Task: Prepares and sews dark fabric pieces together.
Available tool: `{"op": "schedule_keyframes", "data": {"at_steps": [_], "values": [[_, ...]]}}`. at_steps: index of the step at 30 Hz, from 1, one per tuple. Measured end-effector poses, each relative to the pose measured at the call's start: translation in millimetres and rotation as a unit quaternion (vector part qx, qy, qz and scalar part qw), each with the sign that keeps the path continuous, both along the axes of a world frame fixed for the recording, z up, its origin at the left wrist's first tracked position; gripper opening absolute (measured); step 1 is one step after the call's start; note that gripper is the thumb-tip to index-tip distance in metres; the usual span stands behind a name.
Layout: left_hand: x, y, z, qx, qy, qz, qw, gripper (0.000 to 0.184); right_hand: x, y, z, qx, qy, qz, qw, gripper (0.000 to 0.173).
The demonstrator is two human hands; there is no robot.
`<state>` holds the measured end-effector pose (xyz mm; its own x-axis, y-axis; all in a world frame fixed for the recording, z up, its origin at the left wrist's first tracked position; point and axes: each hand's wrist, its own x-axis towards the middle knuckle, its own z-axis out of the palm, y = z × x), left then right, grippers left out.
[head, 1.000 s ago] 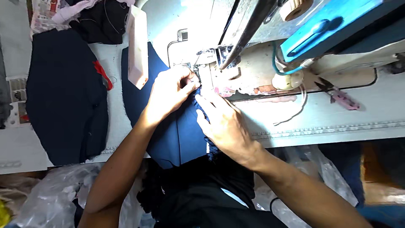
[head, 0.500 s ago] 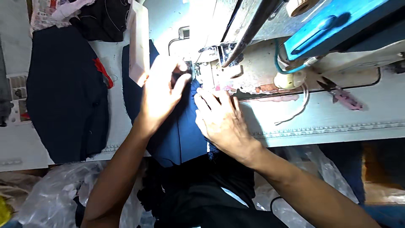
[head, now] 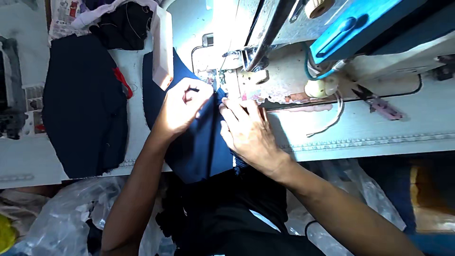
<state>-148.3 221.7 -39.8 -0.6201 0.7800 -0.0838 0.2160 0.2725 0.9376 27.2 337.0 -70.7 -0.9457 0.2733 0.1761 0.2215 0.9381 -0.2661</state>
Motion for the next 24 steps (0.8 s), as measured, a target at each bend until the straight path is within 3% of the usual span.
{"op": "schedule_keyframes", "data": {"at_steps": [1, 2, 4, 6, 10, 17, 24], "values": [[-1.1, 0.8, -0.7, 0.050, -0.089, -0.019, 0.995, 0.020, 0.6, 0.3, -0.8, -0.002, 0.008, -0.001, 1.000, 0.036], [-1.8, -0.8, -3.6, 0.083, -0.094, -0.039, 0.991, 0.023, 0.9, 0.8, -1.7, -0.007, 0.015, -0.004, 1.000, 0.033], [-3.3, -5.5, -14.0, 0.103, 0.062, -0.074, 0.990, 0.026, 2.1, 1.5, -2.2, -0.018, 0.014, -0.007, 1.000, 0.034], [-2.1, -7.1, -22.6, 0.098, 0.216, -0.110, 0.965, 0.026, 2.8, 1.8, -3.3, -0.020, 0.017, -0.008, 1.000, 0.035], [-0.5, -2.6, -39.4, 0.067, 0.369, -0.164, 0.913, 0.025, 2.4, 3.3, -3.7, -0.020, 0.011, -0.003, 1.000, 0.037], [-0.6, -0.2, -45.3, 0.042, 0.393, -0.154, 0.905, 0.026, 6.5, 10.5, -15.4, -0.078, 0.130, -0.010, 0.988, 0.035], [0.4, -0.6, -46.5, 0.038, 0.399, -0.146, 0.905, 0.027, 6.7, 11.0, -9.5, -0.049, 0.111, 0.017, 0.992, 0.046]]}}
